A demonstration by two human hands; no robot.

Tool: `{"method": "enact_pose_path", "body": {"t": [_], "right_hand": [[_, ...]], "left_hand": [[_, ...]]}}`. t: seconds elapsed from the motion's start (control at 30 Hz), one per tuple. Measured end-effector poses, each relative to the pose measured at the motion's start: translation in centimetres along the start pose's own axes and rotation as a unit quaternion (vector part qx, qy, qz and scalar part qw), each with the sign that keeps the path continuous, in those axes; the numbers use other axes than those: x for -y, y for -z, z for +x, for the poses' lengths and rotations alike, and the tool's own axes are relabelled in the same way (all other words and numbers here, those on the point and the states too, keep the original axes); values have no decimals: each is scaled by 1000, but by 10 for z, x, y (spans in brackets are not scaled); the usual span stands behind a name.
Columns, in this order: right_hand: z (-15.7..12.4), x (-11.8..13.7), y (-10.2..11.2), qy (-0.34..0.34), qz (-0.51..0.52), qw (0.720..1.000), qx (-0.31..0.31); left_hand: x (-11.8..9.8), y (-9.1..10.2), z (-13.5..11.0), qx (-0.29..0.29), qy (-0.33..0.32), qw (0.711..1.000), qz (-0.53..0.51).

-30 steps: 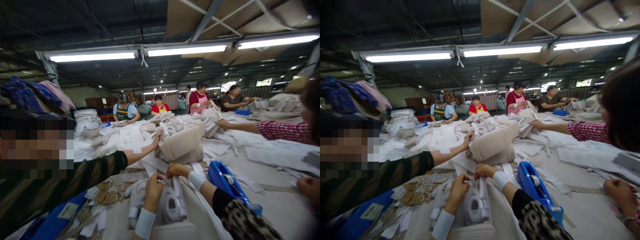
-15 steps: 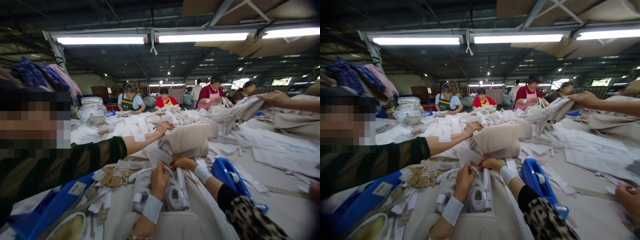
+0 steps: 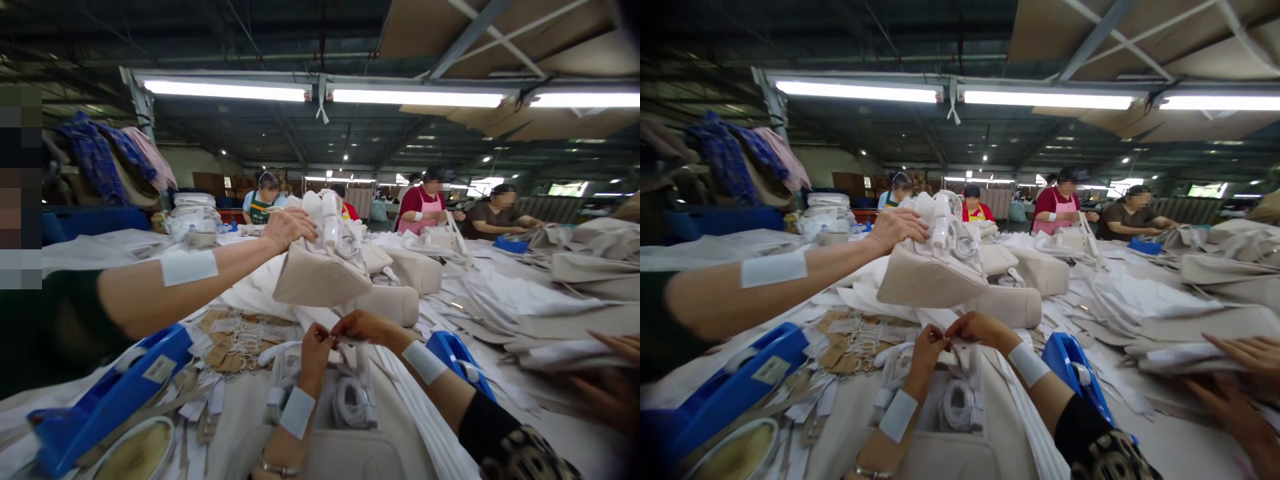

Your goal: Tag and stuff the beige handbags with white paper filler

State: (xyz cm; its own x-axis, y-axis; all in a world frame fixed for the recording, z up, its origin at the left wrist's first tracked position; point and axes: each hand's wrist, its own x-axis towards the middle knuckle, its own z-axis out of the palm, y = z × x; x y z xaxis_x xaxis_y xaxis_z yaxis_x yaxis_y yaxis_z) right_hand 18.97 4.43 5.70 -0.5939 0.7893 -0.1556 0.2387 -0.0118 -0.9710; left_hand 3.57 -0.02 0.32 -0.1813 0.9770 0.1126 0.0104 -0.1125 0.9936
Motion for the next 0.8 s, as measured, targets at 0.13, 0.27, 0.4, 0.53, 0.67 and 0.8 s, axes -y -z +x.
{"method": "enact_pose_path", "body": {"t": [0.13, 0.27, 0.4, 0.53, 0.67, 0.8], "right_hand": [[-9, 0, -1, -10, 54, 998, 12], [-16, -6, -9, 18, 62, 997, -35], [-18, -16, -20, 48, 35, 994, -88], [-17, -23, -26, 58, 2, 988, -140], [-12, -32, -29, 58, -51, 976, -202], [-8, -38, -30, 56, -115, 965, -228]], "left_hand": [[-2, 1, -2, -6, 5, 997, -77], [-5, 3, -6, -21, 5, 992, -121], [-6, 4, -7, -45, 16, 989, -139], [-7, 4, -8, -61, 38, 986, -147], [-7, 6, -8, -77, 57, 984, -152], [-5, 8, -5, -82, 65, 984, -142]]}}
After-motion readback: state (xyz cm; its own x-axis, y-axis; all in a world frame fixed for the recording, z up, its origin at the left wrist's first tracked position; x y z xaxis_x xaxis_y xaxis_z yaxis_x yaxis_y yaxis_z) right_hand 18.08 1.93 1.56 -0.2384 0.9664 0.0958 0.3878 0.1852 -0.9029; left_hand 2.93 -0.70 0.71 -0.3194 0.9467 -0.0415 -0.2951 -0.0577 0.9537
